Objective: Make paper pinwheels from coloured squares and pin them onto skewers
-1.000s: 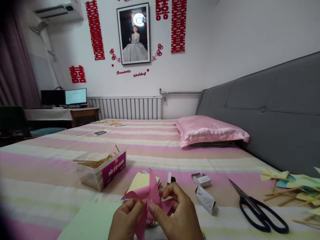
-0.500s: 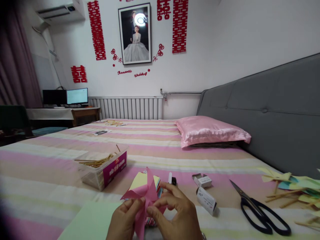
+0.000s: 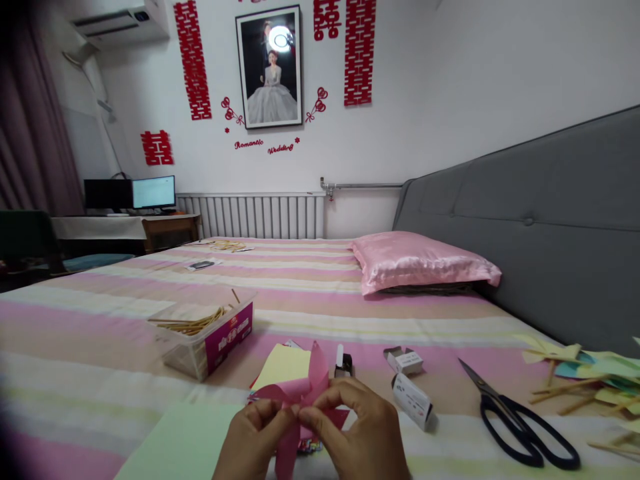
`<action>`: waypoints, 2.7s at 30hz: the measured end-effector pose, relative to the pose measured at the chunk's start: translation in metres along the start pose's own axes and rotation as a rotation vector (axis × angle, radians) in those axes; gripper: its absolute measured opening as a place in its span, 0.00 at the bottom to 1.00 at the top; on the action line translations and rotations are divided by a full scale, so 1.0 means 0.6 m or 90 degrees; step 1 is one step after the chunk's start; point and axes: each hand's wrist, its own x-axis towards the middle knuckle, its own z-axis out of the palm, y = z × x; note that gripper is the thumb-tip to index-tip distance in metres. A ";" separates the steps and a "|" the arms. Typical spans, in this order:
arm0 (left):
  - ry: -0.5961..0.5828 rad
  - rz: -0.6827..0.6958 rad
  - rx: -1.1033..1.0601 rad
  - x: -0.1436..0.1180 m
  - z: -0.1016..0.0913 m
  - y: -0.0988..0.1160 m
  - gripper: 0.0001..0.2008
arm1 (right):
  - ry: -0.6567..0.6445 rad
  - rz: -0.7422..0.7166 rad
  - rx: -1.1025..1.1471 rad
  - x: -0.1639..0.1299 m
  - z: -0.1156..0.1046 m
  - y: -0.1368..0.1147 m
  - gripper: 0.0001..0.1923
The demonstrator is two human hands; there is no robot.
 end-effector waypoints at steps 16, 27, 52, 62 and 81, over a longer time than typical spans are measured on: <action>-0.135 -0.061 -0.079 0.027 -0.025 -0.037 0.15 | -0.078 -0.040 0.012 0.002 -0.002 0.006 0.06; -0.145 -0.066 -0.118 0.034 -0.032 -0.053 0.18 | 0.039 -0.044 -0.031 -0.005 0.009 0.003 0.05; -0.152 -0.046 -0.082 0.028 -0.023 -0.040 0.16 | -0.019 0.056 0.152 0.003 0.008 0.002 0.07; -0.181 -0.036 -0.115 0.019 -0.015 -0.032 0.15 | -0.009 0.077 0.214 0.003 0.010 0.003 0.08; -0.197 0.006 0.029 0.010 -0.010 -0.029 0.17 | -0.071 -0.041 0.057 0.022 -0.047 0.002 0.08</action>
